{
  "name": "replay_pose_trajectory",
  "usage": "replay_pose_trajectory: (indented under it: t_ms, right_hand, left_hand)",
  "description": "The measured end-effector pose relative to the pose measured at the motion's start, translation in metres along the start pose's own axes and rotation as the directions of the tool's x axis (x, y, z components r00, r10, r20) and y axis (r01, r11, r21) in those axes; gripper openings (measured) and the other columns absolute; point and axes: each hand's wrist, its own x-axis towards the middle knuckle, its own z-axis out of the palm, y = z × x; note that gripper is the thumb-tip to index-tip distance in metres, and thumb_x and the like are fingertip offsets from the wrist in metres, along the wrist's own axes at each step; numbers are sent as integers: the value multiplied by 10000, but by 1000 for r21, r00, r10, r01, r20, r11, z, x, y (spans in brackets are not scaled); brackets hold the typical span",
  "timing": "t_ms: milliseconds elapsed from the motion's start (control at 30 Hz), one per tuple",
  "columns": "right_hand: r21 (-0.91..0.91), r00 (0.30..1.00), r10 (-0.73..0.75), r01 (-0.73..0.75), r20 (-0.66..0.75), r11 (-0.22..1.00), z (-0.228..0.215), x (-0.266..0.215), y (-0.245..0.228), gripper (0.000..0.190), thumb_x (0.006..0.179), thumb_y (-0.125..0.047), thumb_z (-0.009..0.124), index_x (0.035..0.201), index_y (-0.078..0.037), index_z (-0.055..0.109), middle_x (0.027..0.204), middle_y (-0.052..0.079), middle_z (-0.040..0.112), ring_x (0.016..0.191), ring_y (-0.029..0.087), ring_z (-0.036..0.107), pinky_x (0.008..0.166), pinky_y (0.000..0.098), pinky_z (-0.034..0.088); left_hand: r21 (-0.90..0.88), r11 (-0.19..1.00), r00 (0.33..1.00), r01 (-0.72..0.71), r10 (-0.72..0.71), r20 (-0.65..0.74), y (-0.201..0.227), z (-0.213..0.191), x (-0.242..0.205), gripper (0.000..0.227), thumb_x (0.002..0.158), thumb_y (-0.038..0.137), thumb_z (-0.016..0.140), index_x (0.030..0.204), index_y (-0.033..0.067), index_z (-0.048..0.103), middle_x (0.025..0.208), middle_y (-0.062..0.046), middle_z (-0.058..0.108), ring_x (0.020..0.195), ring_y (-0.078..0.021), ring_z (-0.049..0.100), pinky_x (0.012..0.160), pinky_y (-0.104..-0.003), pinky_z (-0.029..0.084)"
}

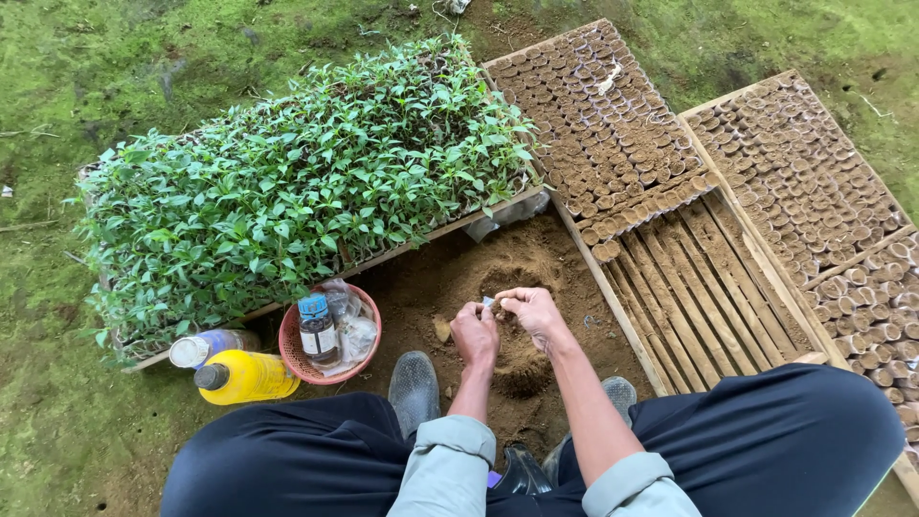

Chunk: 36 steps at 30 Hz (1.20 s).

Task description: Filling small paper pots with soil for seedlings using a spoon and packing them into a tray

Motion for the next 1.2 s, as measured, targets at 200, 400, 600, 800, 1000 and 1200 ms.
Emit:
replay_pose_trajectory:
  t_ms: [200, 400, 600, 800, 1000, 1200]
  right_hand:
    - [-143, 1000, -8, 6, -13, 990, 7, -12, -11, 238, 861, -51, 712, 1085, -27, 790, 938, 148, 779, 802, 156, 700, 654, 291, 603]
    - [-201, 999, 20, -25, -28, 979, 11, -11, -11, 245, 877, -102, 705, 1099, -52, 796, 986, 128, 784, 816, 131, 690, 693, 255, 591]
    - [-117, 998, 62, -60, 16, 991, 25, -28, -35, 346, 942, -38, 605, 1247, 111, 671, 1224, 351, 669, 1135, 368, 665, 925, 480, 583]
    - [-316, 999, -54, 52, 2, 947, 10, -16, -29, 308, 895, -53, 663, 1180, 37, 738, 1004, 270, 741, 900, 307, 745, 775, 412, 647]
    - [-348, 982, -55, -11, -181, 937, -9, 21, 21, 184, 822, -105, 709, 969, -13, 772, 755, 187, 753, 610, 204, 729, 512, 275, 605]
    - [-151, 976, 59, -92, -209, 984, -3, 22, 42, 270, 761, -86, 809, 998, 5, 716, 716, 170, 739, 515, 187, 706, 414, 233, 550]
  left_hand:
    - [-1, 1000, 1000, -16, 16, 22, 4, 0, -5, 126, 853, 133, 665, 850, 132, 791, 818, -164, 770, 878, -395, 746, 755, -499, 586]
    - [25, 1000, 999, -4, 3, 39, 3, 1, -5, 139, 875, 150, 649, 857, 147, 787, 852, -167, 775, 913, -396, 744, 797, -506, 588]
    - [6, 1000, 997, 24, -24, 76, 17, -6, -10, 149, 884, 144, 642, 870, 136, 791, 862, -183, 773, 921, -407, 741, 804, -510, 584]
    - [-21, 999, 996, 32, -30, 84, 17, -7, -10, 148, 868, 160, 648, 841, 148, 794, 784, -164, 763, 852, -378, 752, 746, -485, 589]
    - [-111, 993, 995, 39, -29, 90, 10, 1, -9, 151, 844, 137, 641, 821, 116, 789, 586, -103, 706, 637, -251, 745, 649, -379, 573]
    - [-84, 996, 994, 41, -32, 108, 10, -1, -9, 136, 828, 154, 665, 838, 128, 798, 708, -155, 742, 779, -350, 751, 702, -452, 569]
